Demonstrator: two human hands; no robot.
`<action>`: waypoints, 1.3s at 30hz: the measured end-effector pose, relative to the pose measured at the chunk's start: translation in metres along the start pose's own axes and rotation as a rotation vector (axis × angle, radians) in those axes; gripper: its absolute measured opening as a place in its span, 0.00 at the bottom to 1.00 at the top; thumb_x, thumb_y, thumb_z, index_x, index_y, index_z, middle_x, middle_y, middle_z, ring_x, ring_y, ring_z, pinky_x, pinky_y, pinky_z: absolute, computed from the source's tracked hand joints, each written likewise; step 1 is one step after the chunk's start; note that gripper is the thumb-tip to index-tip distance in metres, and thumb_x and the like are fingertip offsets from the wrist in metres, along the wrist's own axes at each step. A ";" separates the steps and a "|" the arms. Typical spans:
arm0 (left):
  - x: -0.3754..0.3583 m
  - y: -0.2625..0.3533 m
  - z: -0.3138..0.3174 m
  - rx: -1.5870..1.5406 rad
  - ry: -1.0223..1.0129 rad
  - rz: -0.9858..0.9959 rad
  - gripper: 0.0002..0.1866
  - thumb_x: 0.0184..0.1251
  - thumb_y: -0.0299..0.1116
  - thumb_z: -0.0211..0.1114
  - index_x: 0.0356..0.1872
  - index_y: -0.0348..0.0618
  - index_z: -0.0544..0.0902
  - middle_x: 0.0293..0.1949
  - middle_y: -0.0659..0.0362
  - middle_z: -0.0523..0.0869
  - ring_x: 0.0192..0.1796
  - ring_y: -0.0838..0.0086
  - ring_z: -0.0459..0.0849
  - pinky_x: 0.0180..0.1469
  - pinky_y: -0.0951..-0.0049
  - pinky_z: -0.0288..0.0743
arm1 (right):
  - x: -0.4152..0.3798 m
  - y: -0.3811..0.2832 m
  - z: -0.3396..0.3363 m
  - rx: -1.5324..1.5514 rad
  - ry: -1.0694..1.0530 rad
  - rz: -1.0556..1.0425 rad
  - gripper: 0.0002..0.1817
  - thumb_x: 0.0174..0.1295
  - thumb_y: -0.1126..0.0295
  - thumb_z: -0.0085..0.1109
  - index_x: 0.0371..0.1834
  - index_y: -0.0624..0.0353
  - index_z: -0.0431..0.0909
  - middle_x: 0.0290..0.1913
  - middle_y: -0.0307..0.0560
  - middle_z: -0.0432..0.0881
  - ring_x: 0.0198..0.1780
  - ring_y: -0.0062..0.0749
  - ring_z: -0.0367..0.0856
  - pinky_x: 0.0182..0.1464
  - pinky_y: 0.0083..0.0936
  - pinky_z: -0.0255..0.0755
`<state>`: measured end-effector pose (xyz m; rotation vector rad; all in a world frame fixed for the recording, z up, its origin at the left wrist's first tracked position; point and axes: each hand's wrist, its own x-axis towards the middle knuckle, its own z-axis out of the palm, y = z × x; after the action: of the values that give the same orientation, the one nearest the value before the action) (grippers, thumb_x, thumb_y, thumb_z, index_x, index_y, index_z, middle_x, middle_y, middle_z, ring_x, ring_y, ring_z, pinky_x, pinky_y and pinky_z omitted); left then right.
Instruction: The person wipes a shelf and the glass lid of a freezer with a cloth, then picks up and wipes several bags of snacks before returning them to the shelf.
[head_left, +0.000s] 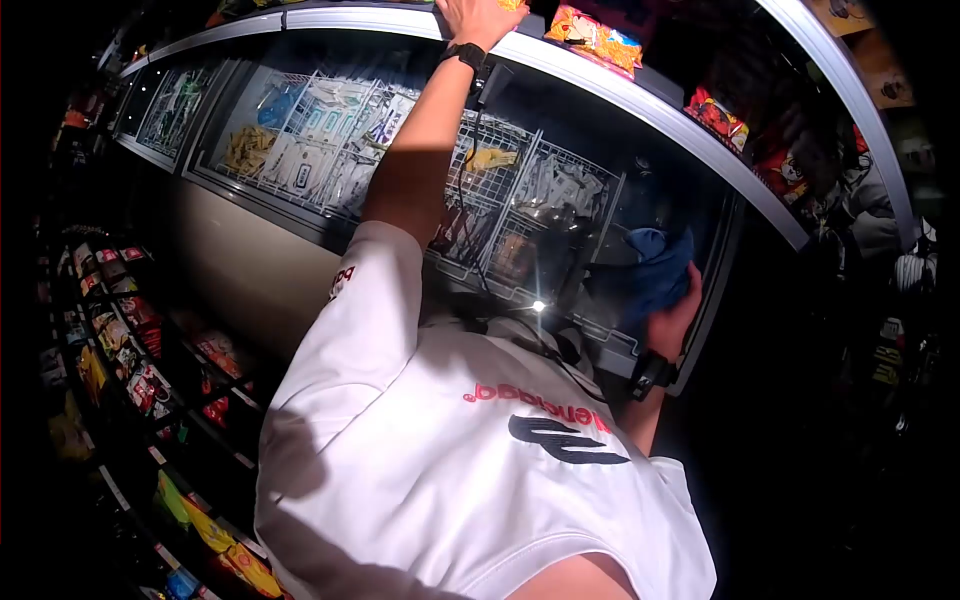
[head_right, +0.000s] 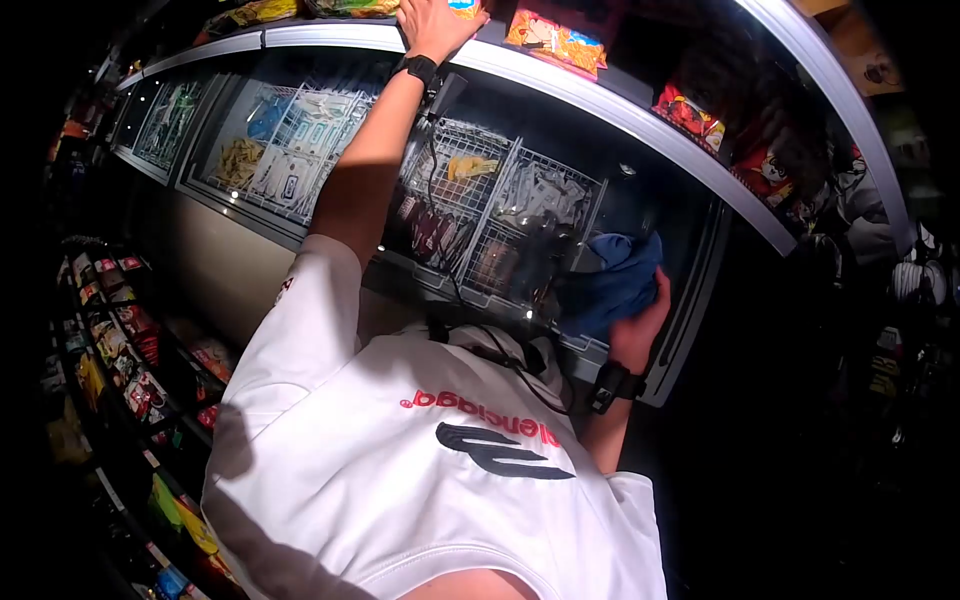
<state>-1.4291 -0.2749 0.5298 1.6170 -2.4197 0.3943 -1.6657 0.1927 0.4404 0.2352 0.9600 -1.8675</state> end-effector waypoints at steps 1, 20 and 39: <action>-0.003 -0.003 0.008 -0.233 0.201 -0.142 0.49 0.49 0.55 0.75 0.71 0.35 0.72 0.59 0.33 0.77 0.63 0.39 0.76 0.67 0.41 0.67 | -0.008 0.004 0.006 -0.151 -0.038 -0.102 0.23 0.73 0.60 0.59 0.68 0.54 0.77 0.68 0.48 0.80 0.67 0.42 0.79 0.70 0.39 0.74; -0.312 0.013 -0.089 -2.482 0.120 -0.118 0.34 0.78 0.54 0.55 0.78 0.49 0.65 0.68 0.52 0.77 0.68 0.62 0.78 0.69 0.57 0.72 | -0.050 0.037 0.129 -0.120 -0.401 -0.037 0.33 0.81 0.50 0.45 0.78 0.63 0.65 0.75 0.54 0.74 0.72 0.45 0.75 0.76 0.43 0.67; -0.371 -0.011 -0.106 -2.673 0.279 -0.390 0.26 0.87 0.48 0.45 0.74 0.42 0.70 0.67 0.57 0.80 0.67 0.68 0.79 0.72 0.62 0.70 | -0.099 0.167 0.265 -1.154 -1.216 -0.583 0.23 0.66 0.54 0.63 0.54 0.61 0.80 0.54 0.64 0.81 0.50 0.67 0.79 0.53 0.46 0.74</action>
<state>-1.2758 0.0789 0.5142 0.2702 -0.4876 -1.6352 -1.4138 0.0398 0.5855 -1.7836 1.0271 -1.1866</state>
